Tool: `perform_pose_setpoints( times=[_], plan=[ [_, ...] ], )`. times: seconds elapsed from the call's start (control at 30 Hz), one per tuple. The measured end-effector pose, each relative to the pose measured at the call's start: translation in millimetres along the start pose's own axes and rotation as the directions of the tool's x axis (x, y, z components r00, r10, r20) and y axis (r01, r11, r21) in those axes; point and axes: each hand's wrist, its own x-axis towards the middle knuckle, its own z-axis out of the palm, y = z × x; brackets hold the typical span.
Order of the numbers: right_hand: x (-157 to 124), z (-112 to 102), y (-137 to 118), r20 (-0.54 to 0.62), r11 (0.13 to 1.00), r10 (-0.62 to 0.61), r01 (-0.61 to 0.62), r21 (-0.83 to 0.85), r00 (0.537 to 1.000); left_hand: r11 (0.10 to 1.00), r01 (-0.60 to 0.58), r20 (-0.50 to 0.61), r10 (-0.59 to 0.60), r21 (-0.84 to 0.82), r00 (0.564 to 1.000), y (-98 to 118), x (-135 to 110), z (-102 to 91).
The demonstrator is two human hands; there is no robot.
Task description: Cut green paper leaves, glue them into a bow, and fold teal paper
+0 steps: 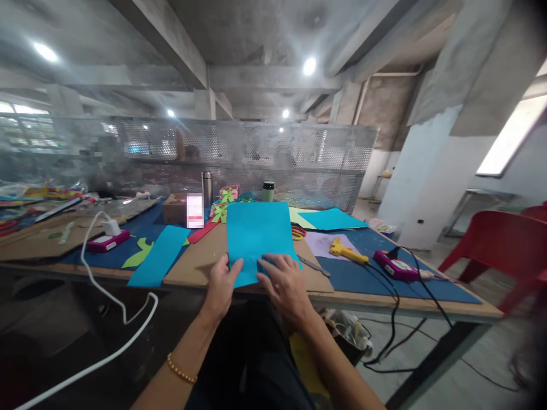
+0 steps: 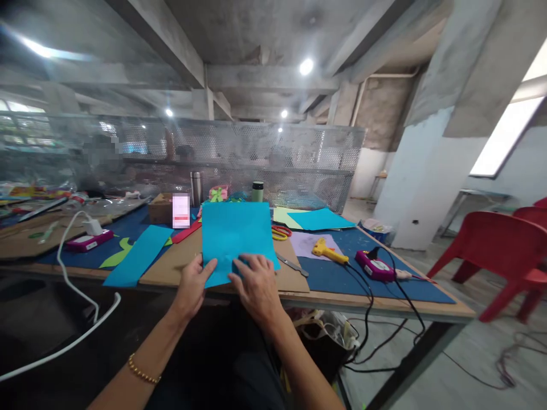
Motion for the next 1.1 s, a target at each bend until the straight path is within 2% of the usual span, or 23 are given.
perform_pose_setpoints(
  times=[0.07,0.13,0.17,0.23,0.3,0.33,0.4,0.43,0.5,0.6,0.7,0.8,0.87,0.93,1.0,1.1],
  plan=[
    [-27,-17,-9,0.207,0.992,-0.117,0.104,0.072,0.971,0.986,0.059,0.025,-0.056,-0.158,0.998,5,-6,-10.1],
    [-53,-39,-13,0.394,0.988,-0.117,0.068,0.136,0.912,0.98,0.112,0.045,-0.106,-0.162,0.993,9,-11,-18.7],
    [-62,-49,-14,0.418,0.987,-0.11,0.049,0.153,0.902,0.981,0.133,0.057,-0.126,-0.144,0.99,10,-14,-21.2],
    [-69,-66,-9,0.311,0.987,-0.035,-0.016,0.159,0.95,0.978,0.16,0.1,-0.148,-0.135,0.984,11,-19,-22.3],
    [-63,-73,2,0.08,0.986,0.067,-0.078,0.148,0.995,0.97,0.164,0.169,-0.134,-0.179,0.976,13,-26,-20.3],
    [-57,-74,10,-0.041,0.984,0.126,-0.119,0.136,0.991,0.963,0.165,0.21,-0.12,-0.213,0.97,13,-29,-19.6],
    [-47,-67,29,-0.211,0.965,0.251,-0.228,0.126,0.945,0.945,0.182,0.28,-0.103,-0.273,0.954,14,-37,-20.9],
    [-43,-61,38,-0.234,0.942,0.329,-0.301,0.148,0.915,0.934,0.198,0.294,-0.108,-0.297,0.95,13,-41,-23.3],
    [-42,-46,53,-0.135,0.87,0.469,-0.43,0.241,0.873,0.905,0.241,0.293,-0.139,-0.35,0.946,12,-49,-31.1],
    [-51,-26,59,0.03,0.793,0.527,-0.504,0.343,0.849,0.853,0.318,0.305,-0.199,-0.415,0.931,10,-60,-43.7],
    [-59,-19,48,0.073,0.82,0.472,-0.468,0.329,0.879,0.817,0.395,0.309,-0.28,-0.422,0.909,6,-67,-49.6],
    [-58,-22,38,0.02,0.938,0.312,-0.312,0.15,0.95,0.791,0.469,0.23,-0.41,-0.391,0.883,-4,-67,-50.6],
    [-53,-26,38,0.002,0.98,0.198,-0.198,-0.002,0.98,0.802,0.485,0.154,-0.462,-0.347,0.873,-14,-64,-52.1],
    [-44,-30,46,0.013,0.979,0.155,-0.152,-0.136,0.988,0.852,0.44,0.088,-0.434,-0.282,0.897,-22,-60,-55.0],
    [-33,-31,58,0.057,0.953,0.174,-0.154,-0.261,0.983,0.905,0.363,0.056,-0.36,-0.223,0.931,-25,-57,-58.0],
    [-18,-27,80,0.169,0.927,0.216,-0.148,-0.345,0.962,0.934,0.31,0.033,-0.309,-0.179,0.951,-22,-53,-60.3]
  ],
)
